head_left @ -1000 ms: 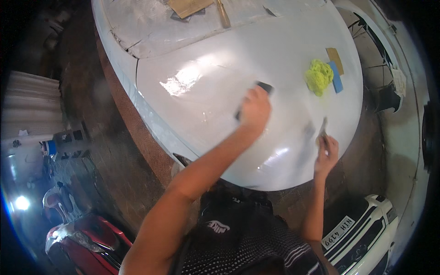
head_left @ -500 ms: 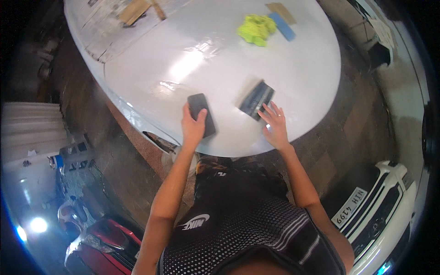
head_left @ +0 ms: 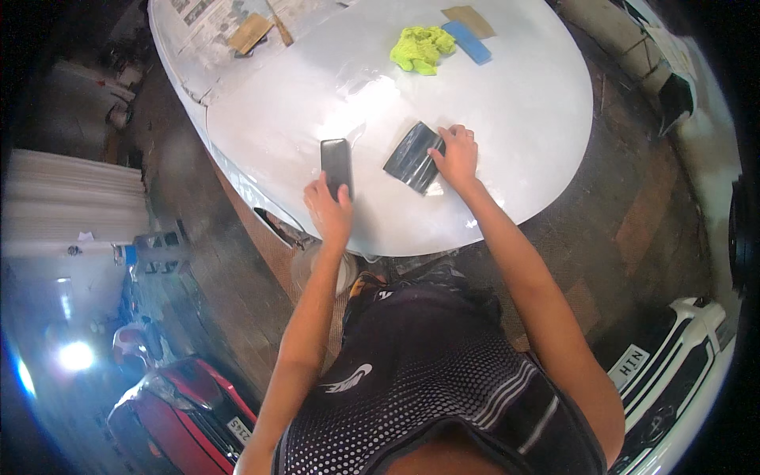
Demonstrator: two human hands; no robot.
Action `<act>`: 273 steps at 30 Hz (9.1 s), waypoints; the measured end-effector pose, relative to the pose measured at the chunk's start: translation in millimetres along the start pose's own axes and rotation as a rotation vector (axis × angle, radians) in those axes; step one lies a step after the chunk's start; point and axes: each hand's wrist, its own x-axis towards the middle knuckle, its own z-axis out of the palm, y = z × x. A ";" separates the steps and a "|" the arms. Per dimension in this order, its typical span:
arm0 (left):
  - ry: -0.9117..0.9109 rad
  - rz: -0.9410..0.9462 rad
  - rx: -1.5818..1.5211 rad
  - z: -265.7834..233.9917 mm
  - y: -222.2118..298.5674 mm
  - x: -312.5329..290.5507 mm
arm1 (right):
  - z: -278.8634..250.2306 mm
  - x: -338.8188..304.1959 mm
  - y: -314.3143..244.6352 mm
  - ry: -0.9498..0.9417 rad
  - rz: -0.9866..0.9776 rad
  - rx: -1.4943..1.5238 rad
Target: The person sands the white car hood using a sanding block and a cloth, repeatedly dipping the block into a bucket of water and wiping the surface. The person switches between sanding blocks and wipes the hood with a cloth throughout the process.
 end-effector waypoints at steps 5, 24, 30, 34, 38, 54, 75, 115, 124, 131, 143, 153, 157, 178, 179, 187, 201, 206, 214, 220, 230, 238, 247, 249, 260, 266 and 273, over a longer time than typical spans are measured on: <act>-0.161 0.224 -0.141 -2.7 48.8 -21.4 | 11.3 -8.9 17.3 0.000 0.022 0.237; -0.582 -0.009 -0.801 49.4 51.6 -31.4 | -29.2 -120.4 -67.7 0.176 0.189 1.017; -0.576 -0.180 -0.886 2.5 73.6 -32.4 | -49.9 -130.0 -77.6 0.138 0.471 1.028; -0.568 -0.175 -0.908 -22.1 83.2 -29.8 | -67.0 -124.1 -94.2 0.249 0.270 0.669; -0.535 -0.195 -1.015 -34.1 90.2 -34.5 | -65.4 -117.9 -101.3 0.336 0.147 0.580; -0.886 -0.397 -1.112 -68.1 106.5 -16.4 | -118.0 -98.8 -103.9 -0.087 0.274 0.922; -0.906 -0.532 -1.478 -68.4 122.8 -10.5 | -134.9 -89.2 -100.7 -0.009 -0.057 0.696; -0.679 -0.016 -1.179 -82.8 59.0 4.4 | -102.9 -116.8 -202.3 0.120 0.261 0.543; -0.575 -0.214 -1.329 -48.0 88.7 22.6 | -105.4 -85.0 -165.4 0.234 0.367 0.579; -0.398 -0.661 -1.536 -6.5 108.5 49.9 | -103.2 -45.3 -56.5 0.352 0.493 0.812; -0.047 -0.783 -0.692 27.6 127.2 -18.8 | -113.0 -4.1 26.2 0.216 0.710 1.521; -0.097 -0.668 -0.822 -3.2 156.3 -32.9 | -53.8 -85.3 -46.8 -0.303 0.137 1.239; -0.016 -0.689 -0.676 -25.2 111.0 -36.7 | -11.9 -46.4 -26.3 0.234 0.495 0.560; -0.340 -0.570 -1.086 -67.4 58.3 -7.2 | -129.2 -25.3 -37.4 -0.373 0.418 1.285; -0.373 -0.609 -0.973 -65.9 55.9 -3.9 | -131.4 -32.7 -43.7 -0.415 0.390 1.259; -0.310 -0.579 -1.140 -55.9 62.4 -8.0 | -110.9 -51.2 -79.9 -0.541 0.437 1.234; -0.228 -0.867 -2.079 -91.7 54.6 13.6 | -107.3 -37.8 -90.1 -0.790 0.407 1.648; -0.376 -0.748 -2.002 -83.7 100.1 2.3 | -93.3 -41.9 -116.7 -0.720 0.382 1.629; -0.161 -0.595 -1.486 -65.7 134.6 -5.0 | -82.5 -51.8 -125.6 -0.219 0.322 1.137; 0.019 -0.644 -1.235 -55.3 130.9 0.1 | -112.2 -63.9 -130.5 -0.515 0.601 1.545; 0.114 -0.513 -1.195 -78.2 109.1 16.9 | -105.1 -54.5 -100.9 -0.494 0.744 1.663; -0.162 -0.539 -1.196 -66.7 130.1 10.0 | -103.3 -51.3 -99.7 -0.547 0.756 1.772; -0.014 -0.436 -0.948 -60.2 124.4 5.8 | -113.8 -49.3 -101.2 -0.543 0.751 1.825; -0.014 -0.445 -0.946 -58.8 129.3 7.3 | -109.9 -46.9 -93.8 -0.562 0.729 1.858; -0.144 -0.490 -0.884 -28.4 110.3 -3.9 | -102.0 -52.4 -89.6 -0.451 0.640 1.700; -0.067 -0.245 0.293 -9.1 49.6 36.5 | -80.3 -56.7 -55.2 -0.218 0.757 1.652; -0.125 -0.174 0.059 18.2 33.2 31.3 | -86.6 -51.0 -50.2 -0.214 0.724 1.489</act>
